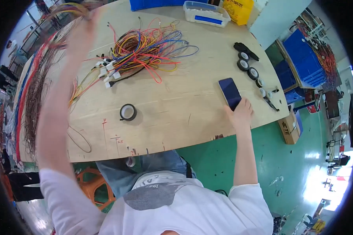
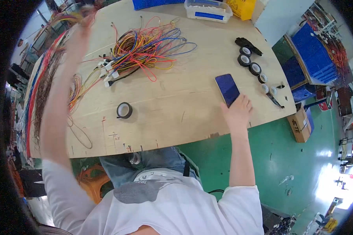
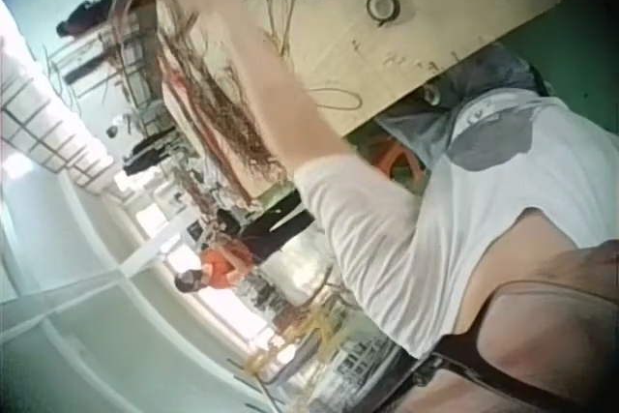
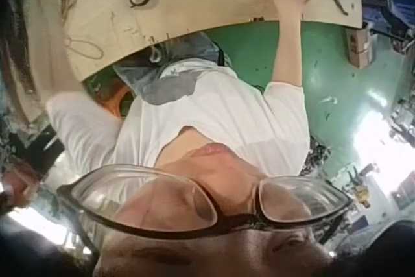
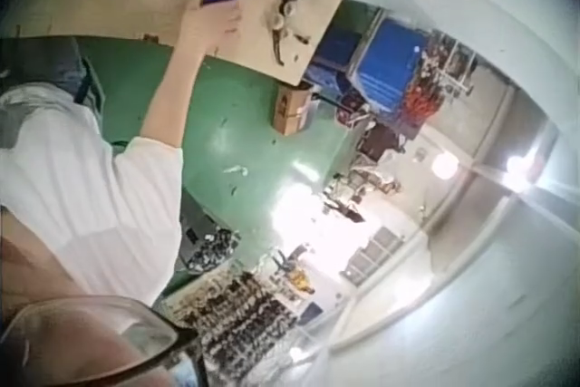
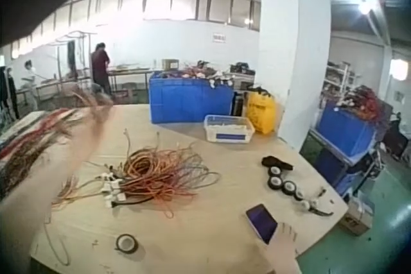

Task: Apply electrical tape to specific sections of wire harness assemblies.

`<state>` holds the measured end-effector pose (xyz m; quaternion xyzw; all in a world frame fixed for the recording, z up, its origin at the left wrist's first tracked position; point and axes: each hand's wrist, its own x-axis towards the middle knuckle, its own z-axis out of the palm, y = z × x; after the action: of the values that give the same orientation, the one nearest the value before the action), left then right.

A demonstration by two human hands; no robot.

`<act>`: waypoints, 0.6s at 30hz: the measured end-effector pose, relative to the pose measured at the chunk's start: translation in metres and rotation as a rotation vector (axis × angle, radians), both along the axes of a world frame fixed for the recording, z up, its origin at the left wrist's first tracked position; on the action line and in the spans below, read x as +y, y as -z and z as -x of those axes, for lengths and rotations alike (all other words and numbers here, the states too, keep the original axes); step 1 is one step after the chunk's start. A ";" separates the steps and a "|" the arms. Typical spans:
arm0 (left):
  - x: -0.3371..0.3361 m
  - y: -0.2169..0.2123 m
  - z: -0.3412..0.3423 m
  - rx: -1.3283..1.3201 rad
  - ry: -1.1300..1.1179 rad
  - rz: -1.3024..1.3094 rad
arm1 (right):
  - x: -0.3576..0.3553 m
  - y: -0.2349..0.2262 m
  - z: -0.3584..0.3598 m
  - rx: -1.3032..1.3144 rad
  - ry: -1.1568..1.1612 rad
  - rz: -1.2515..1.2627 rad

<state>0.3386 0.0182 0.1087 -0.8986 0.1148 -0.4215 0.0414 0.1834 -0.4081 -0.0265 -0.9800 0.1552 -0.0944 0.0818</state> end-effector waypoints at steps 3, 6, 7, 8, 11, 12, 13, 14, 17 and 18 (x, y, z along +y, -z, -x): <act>-0.064 0.080 -0.021 0.637 0.013 -0.217 | -0.011 -0.002 -0.011 0.160 0.046 -0.081; -0.085 0.114 -0.001 0.770 0.209 0.310 | -0.004 -0.006 -0.022 0.053 -0.032 -0.091; -0.092 0.117 0.020 0.357 0.116 0.239 | -0.012 -0.001 -0.029 0.065 -0.082 -0.291; -0.094 0.127 0.047 -0.005 0.064 0.233 | -0.005 -0.009 -0.035 0.270 -0.017 -0.312; -0.087 0.105 0.166 0.072 0.396 0.643 | -0.009 -0.030 -0.017 0.296 -0.140 0.095; -0.071 0.111 0.212 0.020 0.356 0.692 | -0.043 -0.014 -0.026 0.267 -0.203 -0.016; -0.056 0.124 0.250 -0.027 0.352 0.734 | -0.073 0.004 -0.033 0.281 -0.231 -0.332; -0.032 0.129 0.297 0.251 0.265 0.866 | -0.060 0.014 -0.045 0.195 -0.178 -0.075; 0.016 0.184 0.413 0.286 -0.497 0.874 | 0.046 -0.046 -0.024 0.186 -0.290 -0.295; 0.040 0.217 0.448 0.288 -0.708 0.833 | 0.033 -0.036 -0.032 0.208 -0.306 -0.151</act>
<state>-0.1097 0.0580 -0.1082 -0.8713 -0.3651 -0.2645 -0.1938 0.2156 -0.3749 0.0092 -0.9877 0.0185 0.0326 0.1520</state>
